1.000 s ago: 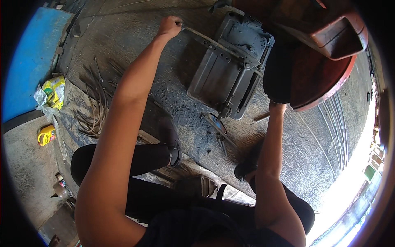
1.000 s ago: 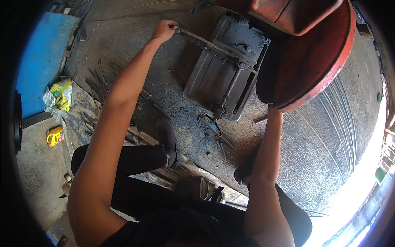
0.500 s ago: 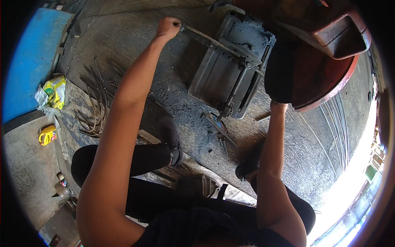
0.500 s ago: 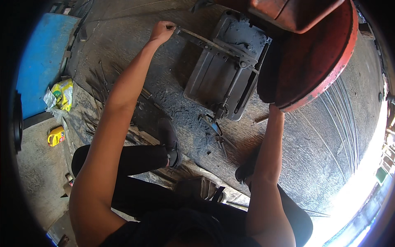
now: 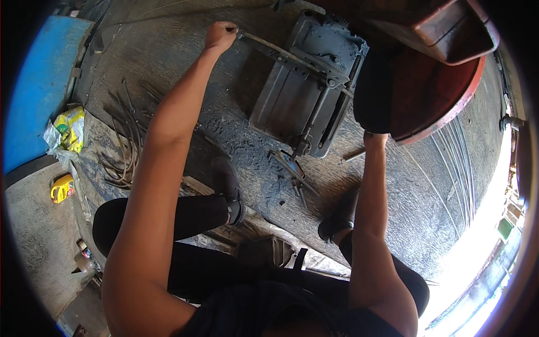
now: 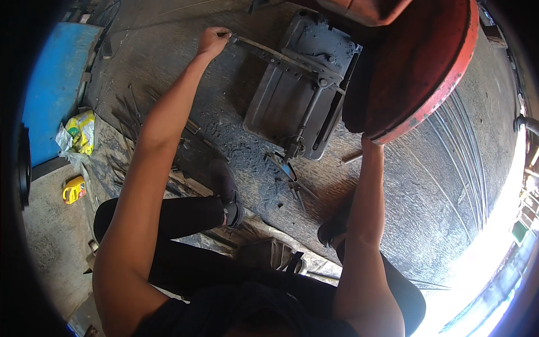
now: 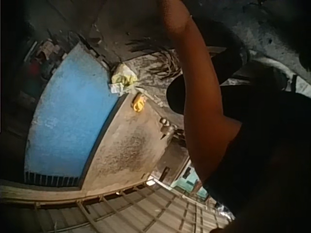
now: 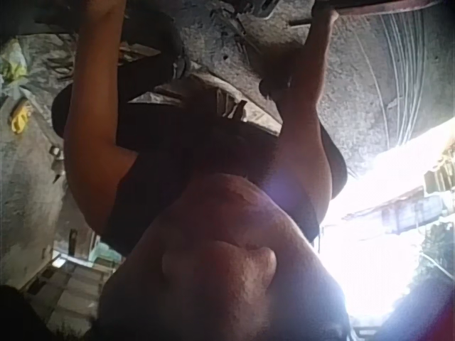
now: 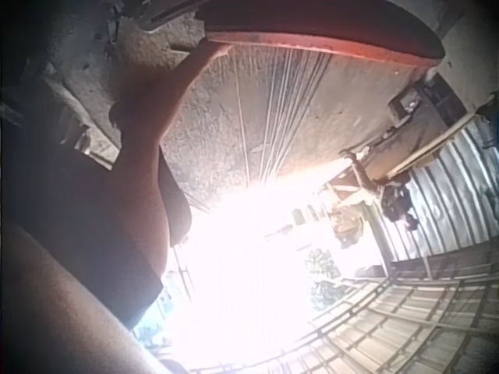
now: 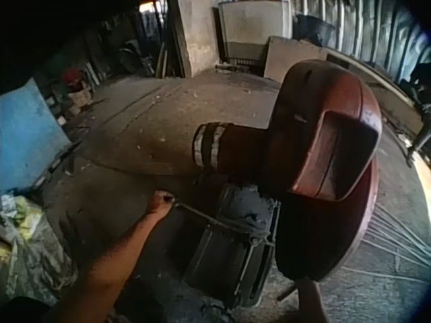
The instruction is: Cutting metal rods using a chop saw.
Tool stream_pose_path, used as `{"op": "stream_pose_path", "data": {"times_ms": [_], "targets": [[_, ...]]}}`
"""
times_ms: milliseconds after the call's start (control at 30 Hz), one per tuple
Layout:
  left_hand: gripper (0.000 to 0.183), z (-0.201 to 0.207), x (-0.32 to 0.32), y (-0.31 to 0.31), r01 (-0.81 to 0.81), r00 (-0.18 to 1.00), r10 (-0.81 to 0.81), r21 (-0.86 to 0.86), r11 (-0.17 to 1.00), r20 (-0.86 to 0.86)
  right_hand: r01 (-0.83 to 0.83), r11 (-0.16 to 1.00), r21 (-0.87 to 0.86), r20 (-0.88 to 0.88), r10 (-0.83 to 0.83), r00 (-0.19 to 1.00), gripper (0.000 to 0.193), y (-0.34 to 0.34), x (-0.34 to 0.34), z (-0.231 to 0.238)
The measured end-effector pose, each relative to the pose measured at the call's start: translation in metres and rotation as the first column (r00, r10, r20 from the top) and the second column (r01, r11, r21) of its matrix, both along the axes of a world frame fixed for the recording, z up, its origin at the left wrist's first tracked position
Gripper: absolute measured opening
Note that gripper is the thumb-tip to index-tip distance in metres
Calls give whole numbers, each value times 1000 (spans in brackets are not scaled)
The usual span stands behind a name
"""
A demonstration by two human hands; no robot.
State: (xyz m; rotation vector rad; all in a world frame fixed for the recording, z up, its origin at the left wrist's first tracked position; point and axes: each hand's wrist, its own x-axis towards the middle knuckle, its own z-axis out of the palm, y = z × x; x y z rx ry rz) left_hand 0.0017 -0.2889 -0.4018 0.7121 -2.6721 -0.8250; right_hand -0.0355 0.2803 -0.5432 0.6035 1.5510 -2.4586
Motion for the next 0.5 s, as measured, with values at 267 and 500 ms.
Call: {"op": "stream_pose_path", "data": {"times_ms": [267,500], "targets": [[37,-2,5,3,32,998,-33,-17,999,-49,-118,987,109,-71,126,989,48,-1,12,12],[63,60,26,-41,-117,991,117,-3,993,-73,249,951,-183,336,-178,925,56,22,9,41]]}}
